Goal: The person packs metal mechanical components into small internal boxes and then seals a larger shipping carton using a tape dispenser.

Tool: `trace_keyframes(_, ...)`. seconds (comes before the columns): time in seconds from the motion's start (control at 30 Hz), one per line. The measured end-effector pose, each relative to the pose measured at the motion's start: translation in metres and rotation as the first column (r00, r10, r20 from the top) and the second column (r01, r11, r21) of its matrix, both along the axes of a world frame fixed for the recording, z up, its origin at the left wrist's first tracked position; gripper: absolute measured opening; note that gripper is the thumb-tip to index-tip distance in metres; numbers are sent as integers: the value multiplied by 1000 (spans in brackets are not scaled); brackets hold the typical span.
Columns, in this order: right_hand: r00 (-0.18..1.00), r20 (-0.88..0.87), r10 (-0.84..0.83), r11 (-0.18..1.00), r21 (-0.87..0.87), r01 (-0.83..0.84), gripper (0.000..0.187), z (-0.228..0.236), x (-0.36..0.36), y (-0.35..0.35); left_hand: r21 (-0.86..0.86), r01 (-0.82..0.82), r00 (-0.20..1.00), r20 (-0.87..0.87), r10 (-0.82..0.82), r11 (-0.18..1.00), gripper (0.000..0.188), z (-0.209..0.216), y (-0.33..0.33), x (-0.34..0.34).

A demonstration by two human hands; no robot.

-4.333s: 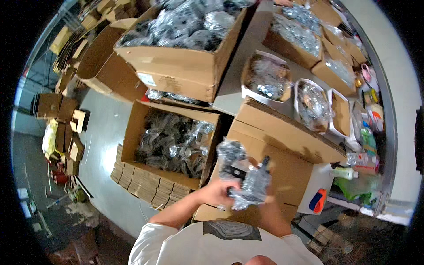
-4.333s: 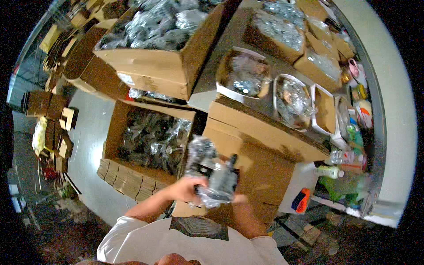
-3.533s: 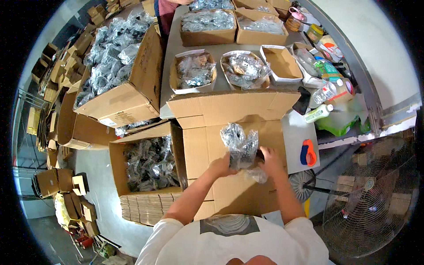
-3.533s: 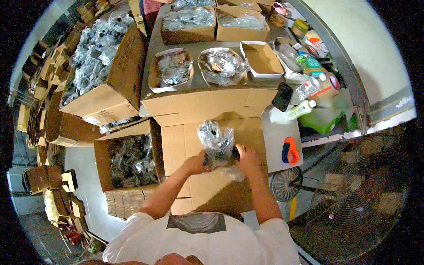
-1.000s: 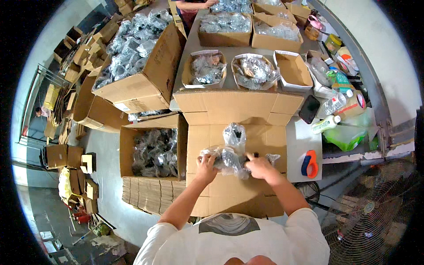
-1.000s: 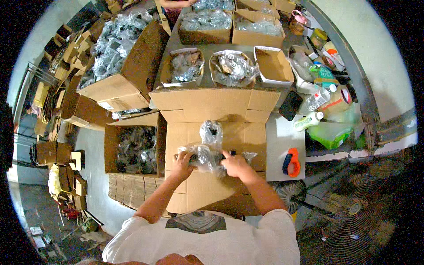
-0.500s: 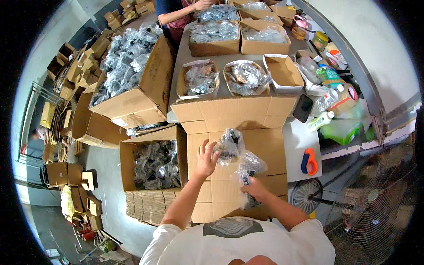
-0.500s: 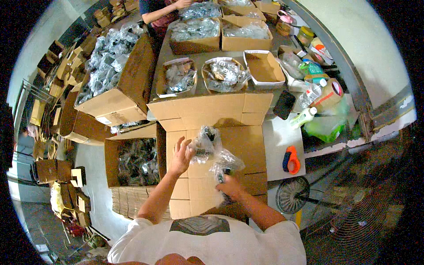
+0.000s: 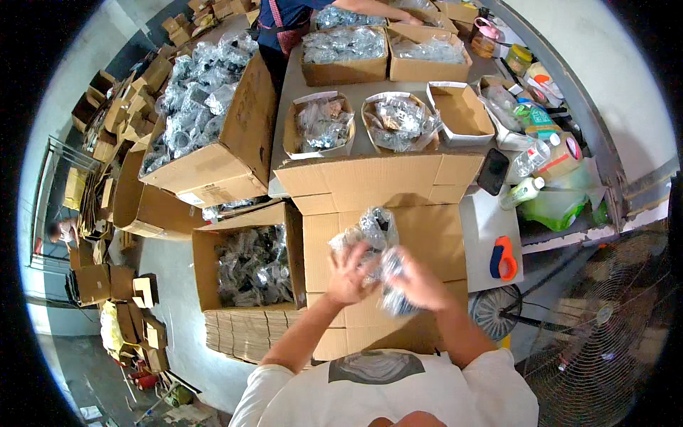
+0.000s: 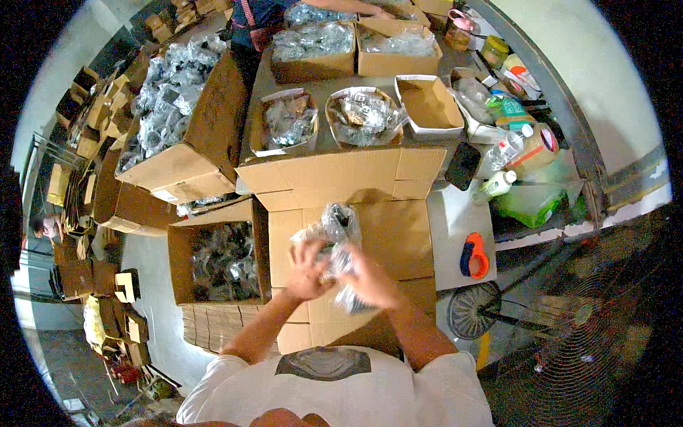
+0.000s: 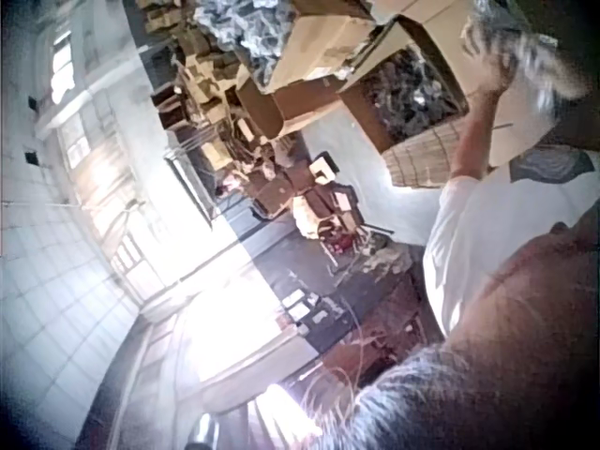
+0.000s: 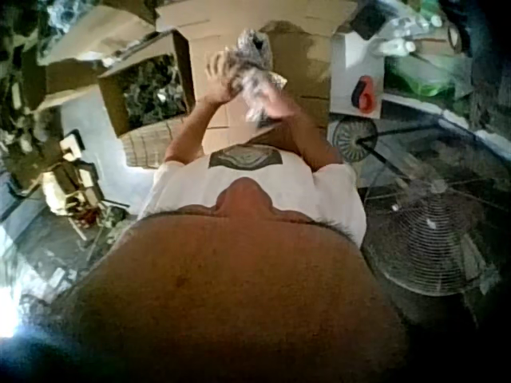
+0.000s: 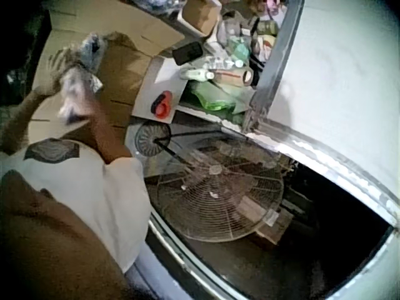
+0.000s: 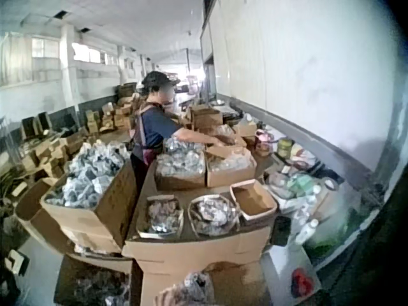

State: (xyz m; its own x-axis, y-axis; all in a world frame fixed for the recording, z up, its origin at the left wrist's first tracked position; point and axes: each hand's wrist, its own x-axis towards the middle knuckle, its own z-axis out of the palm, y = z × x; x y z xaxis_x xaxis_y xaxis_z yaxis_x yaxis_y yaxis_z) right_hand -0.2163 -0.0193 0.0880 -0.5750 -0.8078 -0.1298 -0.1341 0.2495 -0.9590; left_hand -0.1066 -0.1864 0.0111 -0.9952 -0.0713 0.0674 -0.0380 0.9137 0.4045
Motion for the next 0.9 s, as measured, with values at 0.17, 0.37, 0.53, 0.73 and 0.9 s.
trace_keyframes(0.17, 858, -509, 65, 894, 412, 176, 49, -38, -88, -34, -71, 228, 945, 256, -203, 971, 70, -47, 39, 1)
trace_keyframes(0.37, 883, -448, 141, 990, 92, -112, 40, -89, -95, -100, 93, 33, 982, 183, -50, 995, 83, -70, 38, 15)
trace_keyframes(0.53, 608, -618, 499, 774, 633, 8, 22, -55, -69, -140, -158, 54, 981, 195, -23, 986, 79, -82, 33, 29)
trace_keyframes(0.73, 680, -317, 661, 683, 629, -371, 42, -66, -67, -154, -321, -93, 977, 154, 149, 942, 63, -85, 45, 34)
trace_keyframes(0.9, 994, -92, -60, 998, 28, 63, 41, 18, -107, -152, -27, -170, 985, -37, 169, 985, 58, -19, 23, 25)
